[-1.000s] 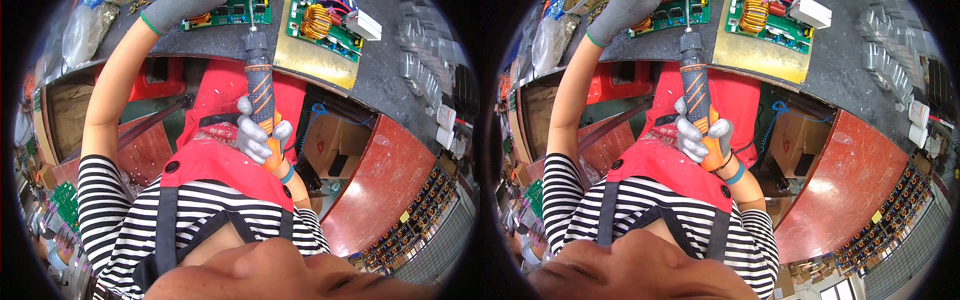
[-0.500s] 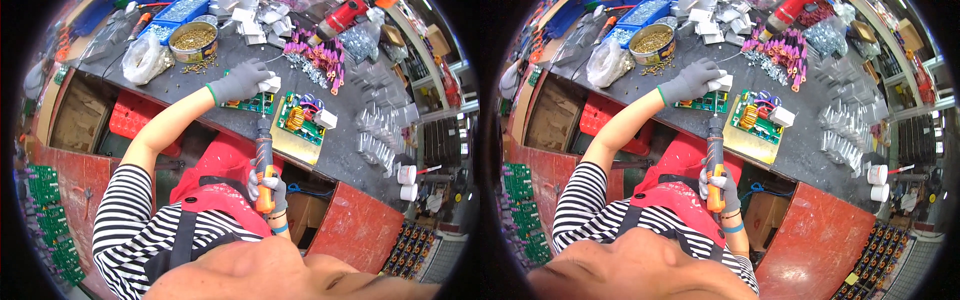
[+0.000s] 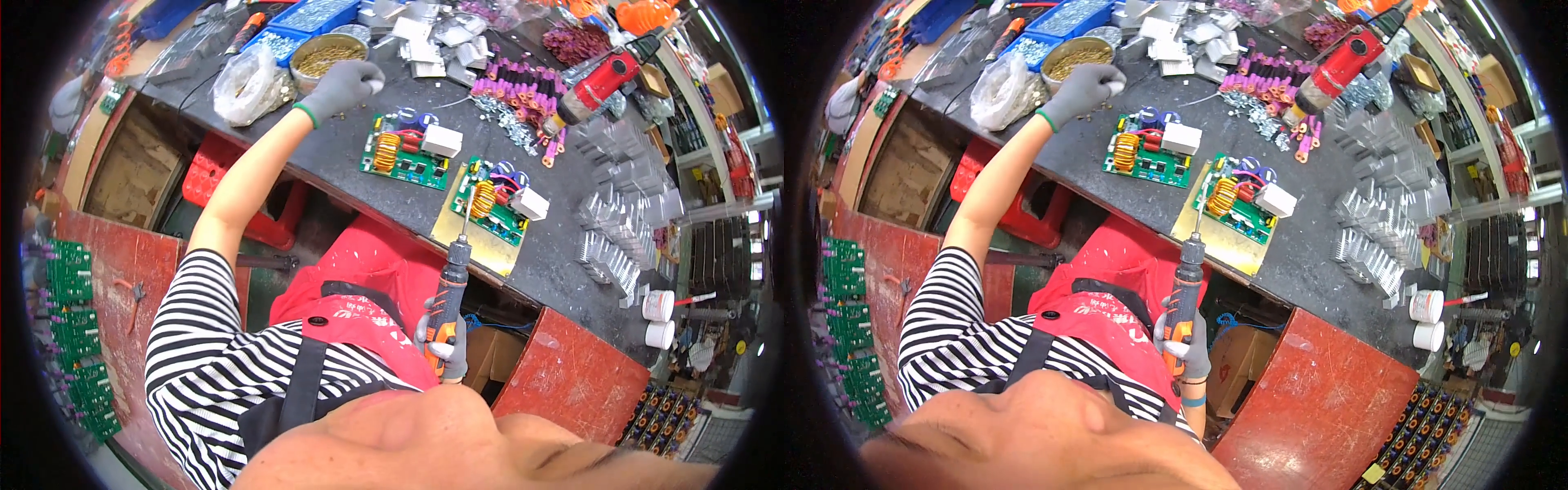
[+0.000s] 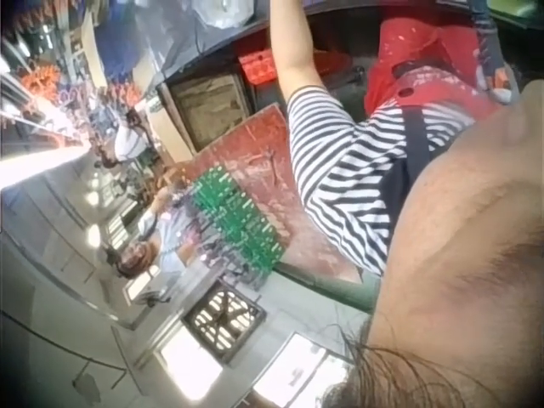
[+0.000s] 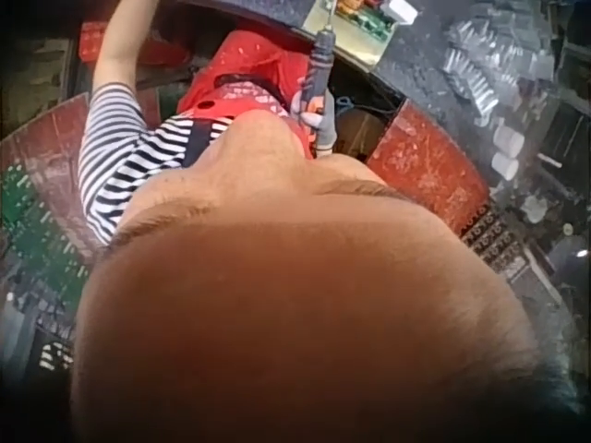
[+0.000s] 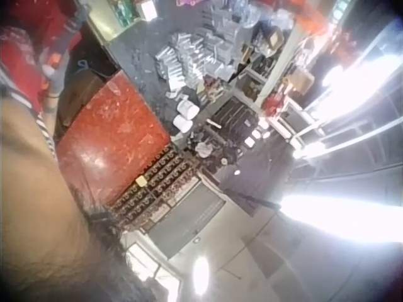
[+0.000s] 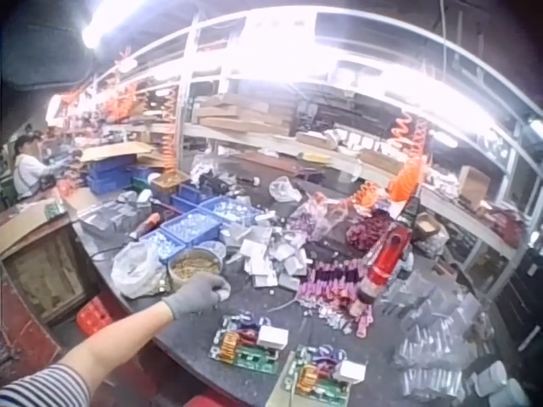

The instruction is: The person places circuit boards onto the table, installs heat sinks onto them using an electric screwdriver, and fastens wire terminals to the boards with a power screwdriver.

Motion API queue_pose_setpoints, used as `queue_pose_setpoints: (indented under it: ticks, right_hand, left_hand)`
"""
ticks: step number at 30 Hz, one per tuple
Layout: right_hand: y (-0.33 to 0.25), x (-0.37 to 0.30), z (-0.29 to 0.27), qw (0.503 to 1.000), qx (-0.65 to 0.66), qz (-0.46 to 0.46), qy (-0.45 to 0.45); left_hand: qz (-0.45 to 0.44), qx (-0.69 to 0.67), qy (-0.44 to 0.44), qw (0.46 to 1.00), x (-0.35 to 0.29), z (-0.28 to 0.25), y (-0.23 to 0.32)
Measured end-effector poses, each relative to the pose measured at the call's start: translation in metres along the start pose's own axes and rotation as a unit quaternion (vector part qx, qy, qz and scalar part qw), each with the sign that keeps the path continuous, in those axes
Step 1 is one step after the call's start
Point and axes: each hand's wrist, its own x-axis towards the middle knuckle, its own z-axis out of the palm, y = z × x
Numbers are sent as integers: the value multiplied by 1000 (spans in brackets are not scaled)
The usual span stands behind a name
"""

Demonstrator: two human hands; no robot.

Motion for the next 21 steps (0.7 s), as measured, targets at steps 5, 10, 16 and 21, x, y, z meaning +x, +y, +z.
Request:
queue_pose_setpoints:
  ticks: [5,10,16,21]
  right_hand:
    - [-10,2,-3,1000,9,-13,9]
    - [-21,1,3,999,-1,-44,6]
    - [-27,-7,8,997,-40,-55,27]
    - [-27,-12,0,997,-49,-56,33]
  left_hand:
    - [-19,63,-119,991,34,18,55]
    - [119,24,-249,961,97,124,91]
    - [98,221,-341,908,120,187,106]
    - [89,243,-349,900,106,164,126]
